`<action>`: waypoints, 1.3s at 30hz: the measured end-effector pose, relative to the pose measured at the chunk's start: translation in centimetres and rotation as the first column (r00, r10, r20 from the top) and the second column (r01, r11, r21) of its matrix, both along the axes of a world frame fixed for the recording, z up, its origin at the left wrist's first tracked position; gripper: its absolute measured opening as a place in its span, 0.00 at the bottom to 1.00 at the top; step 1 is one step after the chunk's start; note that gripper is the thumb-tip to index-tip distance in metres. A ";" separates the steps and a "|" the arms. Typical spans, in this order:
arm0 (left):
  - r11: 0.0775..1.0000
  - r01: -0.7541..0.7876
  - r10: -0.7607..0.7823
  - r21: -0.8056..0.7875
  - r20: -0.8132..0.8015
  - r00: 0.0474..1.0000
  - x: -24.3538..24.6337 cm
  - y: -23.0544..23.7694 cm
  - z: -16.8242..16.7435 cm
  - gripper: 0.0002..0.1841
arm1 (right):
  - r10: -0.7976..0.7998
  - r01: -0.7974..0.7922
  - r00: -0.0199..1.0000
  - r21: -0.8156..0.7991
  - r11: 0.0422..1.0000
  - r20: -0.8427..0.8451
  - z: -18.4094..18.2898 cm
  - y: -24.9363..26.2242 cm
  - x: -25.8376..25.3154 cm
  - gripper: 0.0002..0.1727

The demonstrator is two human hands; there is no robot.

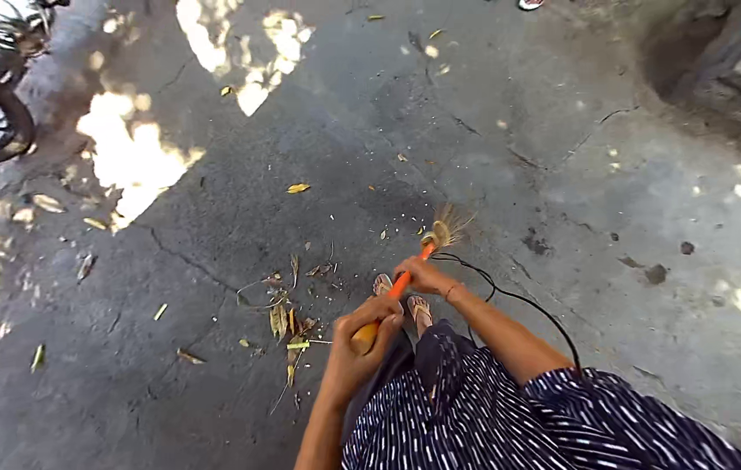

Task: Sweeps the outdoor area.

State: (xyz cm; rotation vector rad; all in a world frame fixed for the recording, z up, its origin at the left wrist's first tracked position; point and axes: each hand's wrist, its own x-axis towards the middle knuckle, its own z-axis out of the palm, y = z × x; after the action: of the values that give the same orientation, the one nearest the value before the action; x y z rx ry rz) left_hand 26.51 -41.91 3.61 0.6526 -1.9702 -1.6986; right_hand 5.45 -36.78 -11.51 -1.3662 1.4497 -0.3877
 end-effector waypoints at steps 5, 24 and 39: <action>0.921 0.075 0.065 -0.381 0.342 0.938 3.3 -4.2 9.3 0.19 | 0.076 0.062 0.920 -0.334 0.940 0.383 3.3 -8.2 9.6 0.12; 0.959 0.236 -0.268 -0.154 -0.243 0.932 -16.8 -14.5 1.5 0.13 | -0.474 0.449 0.858 -0.158 0.879 -0.197 6.1 -8.8 -14.5 0.16; 0.833 0.148 0.031 -0.533 0.312 0.949 -34.5 -13.8 9.8 0.21 | -0.011 0.192 0.893 -0.359 0.914 0.450 4.4 -18.4 -24.6 0.08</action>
State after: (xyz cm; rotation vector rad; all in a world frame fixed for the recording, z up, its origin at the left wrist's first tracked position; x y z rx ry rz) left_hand -8.03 -55.66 13.44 0.6669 -2.5692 -0.9965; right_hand -19.11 -55.17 -7.11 -1.3969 1.0962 -1.0404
